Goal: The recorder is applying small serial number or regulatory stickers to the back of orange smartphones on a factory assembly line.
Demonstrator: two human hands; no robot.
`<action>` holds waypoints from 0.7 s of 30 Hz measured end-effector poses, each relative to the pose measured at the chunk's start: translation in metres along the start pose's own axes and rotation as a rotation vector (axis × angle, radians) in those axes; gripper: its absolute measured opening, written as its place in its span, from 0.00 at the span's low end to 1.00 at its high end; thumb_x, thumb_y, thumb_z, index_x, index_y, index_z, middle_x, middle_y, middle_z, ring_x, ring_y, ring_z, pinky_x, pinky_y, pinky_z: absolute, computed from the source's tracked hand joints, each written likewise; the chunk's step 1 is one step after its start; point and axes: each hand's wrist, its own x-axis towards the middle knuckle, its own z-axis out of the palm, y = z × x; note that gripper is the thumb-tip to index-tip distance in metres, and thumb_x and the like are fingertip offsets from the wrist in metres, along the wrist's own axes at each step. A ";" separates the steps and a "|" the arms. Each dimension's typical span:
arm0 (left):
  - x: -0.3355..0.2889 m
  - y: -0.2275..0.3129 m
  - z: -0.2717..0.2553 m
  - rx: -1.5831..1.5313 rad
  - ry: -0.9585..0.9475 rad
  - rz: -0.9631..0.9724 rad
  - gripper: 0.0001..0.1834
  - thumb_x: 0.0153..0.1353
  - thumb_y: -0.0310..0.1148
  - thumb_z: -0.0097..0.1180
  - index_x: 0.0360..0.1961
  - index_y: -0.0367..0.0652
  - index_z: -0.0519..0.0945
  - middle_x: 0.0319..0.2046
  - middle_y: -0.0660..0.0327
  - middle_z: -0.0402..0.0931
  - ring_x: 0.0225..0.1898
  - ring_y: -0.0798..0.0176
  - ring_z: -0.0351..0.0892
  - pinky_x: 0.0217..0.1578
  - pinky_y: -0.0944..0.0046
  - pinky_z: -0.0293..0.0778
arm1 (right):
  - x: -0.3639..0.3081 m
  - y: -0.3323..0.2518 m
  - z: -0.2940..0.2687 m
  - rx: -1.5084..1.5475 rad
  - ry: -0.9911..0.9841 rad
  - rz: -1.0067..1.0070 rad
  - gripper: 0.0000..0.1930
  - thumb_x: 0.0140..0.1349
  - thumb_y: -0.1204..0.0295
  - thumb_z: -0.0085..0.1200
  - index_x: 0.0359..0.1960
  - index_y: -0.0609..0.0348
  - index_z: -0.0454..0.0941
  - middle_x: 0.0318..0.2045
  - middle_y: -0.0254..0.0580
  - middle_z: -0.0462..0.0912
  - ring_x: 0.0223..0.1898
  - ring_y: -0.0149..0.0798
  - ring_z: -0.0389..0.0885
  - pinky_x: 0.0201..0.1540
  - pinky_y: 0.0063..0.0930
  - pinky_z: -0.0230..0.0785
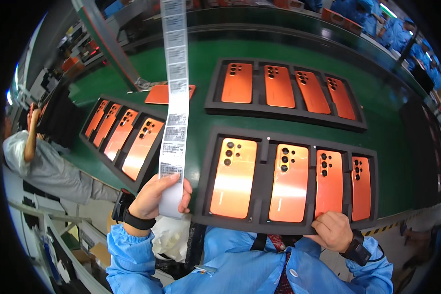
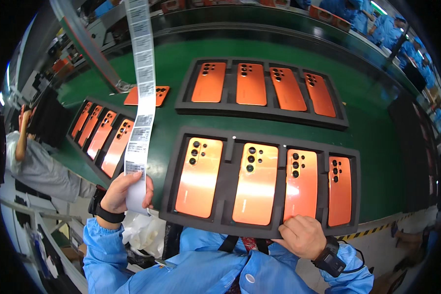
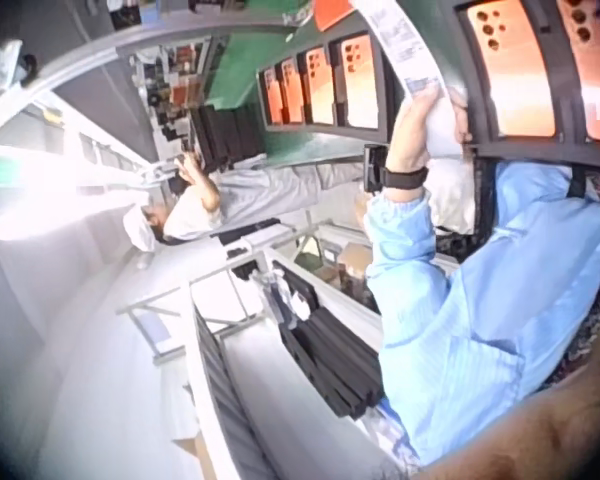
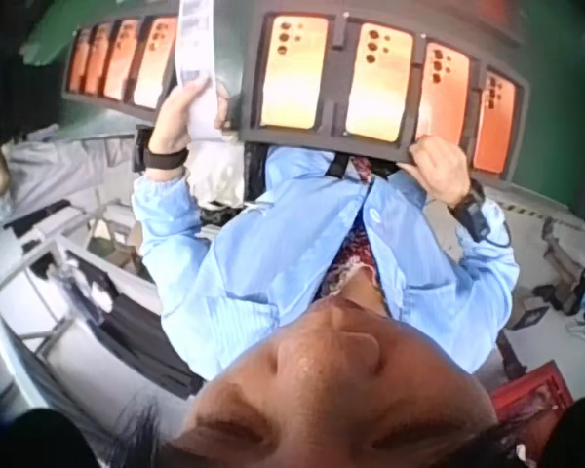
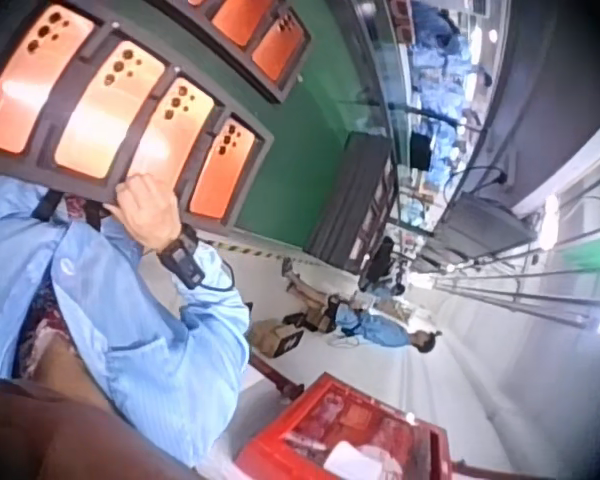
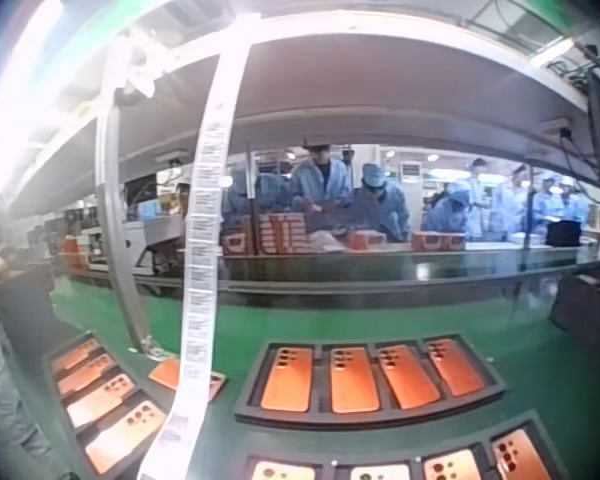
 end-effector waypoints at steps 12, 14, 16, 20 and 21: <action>0.011 -0.040 0.059 -0.440 -0.218 -0.036 0.20 0.51 0.17 0.41 0.48 0.26 0.67 0.37 0.45 0.75 0.38 0.53 0.77 0.47 0.55 0.73 | 0.071 0.014 -0.038 0.128 0.046 -0.037 0.13 0.44 0.68 0.62 0.32 0.58 0.77 0.28 0.38 0.75 0.27 0.41 0.73 0.29 0.32 0.66; 0.001 -0.037 0.071 -0.410 -0.176 -0.035 0.21 0.52 0.17 0.41 0.50 0.25 0.66 0.40 0.43 0.74 0.42 0.52 0.77 0.49 0.55 0.72 | 0.108 -0.008 -0.032 0.198 0.188 -0.142 0.15 0.45 0.70 0.62 0.35 0.58 0.77 0.32 0.38 0.76 0.30 0.41 0.74 0.30 0.31 0.67; 0.012 -0.038 0.074 -0.391 -0.193 -0.025 0.21 0.57 0.17 0.38 0.53 0.26 0.64 0.46 0.42 0.72 0.50 0.49 0.74 0.54 0.54 0.68 | 0.137 -0.018 -0.010 0.272 0.279 -0.203 0.18 0.44 0.72 0.62 0.39 0.59 0.77 0.35 0.40 0.76 0.33 0.42 0.75 0.34 0.31 0.67; 0.001 -0.042 0.078 -0.267 -0.164 -0.073 0.18 0.60 0.18 0.38 0.53 0.28 0.65 0.48 0.46 0.72 0.52 0.52 0.72 0.55 0.57 0.68 | 0.164 -0.047 0.011 0.413 0.320 -0.108 0.20 0.43 0.73 0.61 0.42 0.60 0.77 0.39 0.43 0.75 0.39 0.44 0.74 0.39 0.33 0.67; 0.001 -0.043 0.077 -0.263 -0.161 -0.077 0.18 0.60 0.18 0.38 0.53 0.28 0.65 0.48 0.46 0.72 0.52 0.52 0.72 0.55 0.57 0.68 | 0.164 -0.048 0.014 0.418 0.323 -0.106 0.20 0.43 0.73 0.61 0.42 0.60 0.77 0.39 0.43 0.75 0.39 0.44 0.74 0.39 0.33 0.67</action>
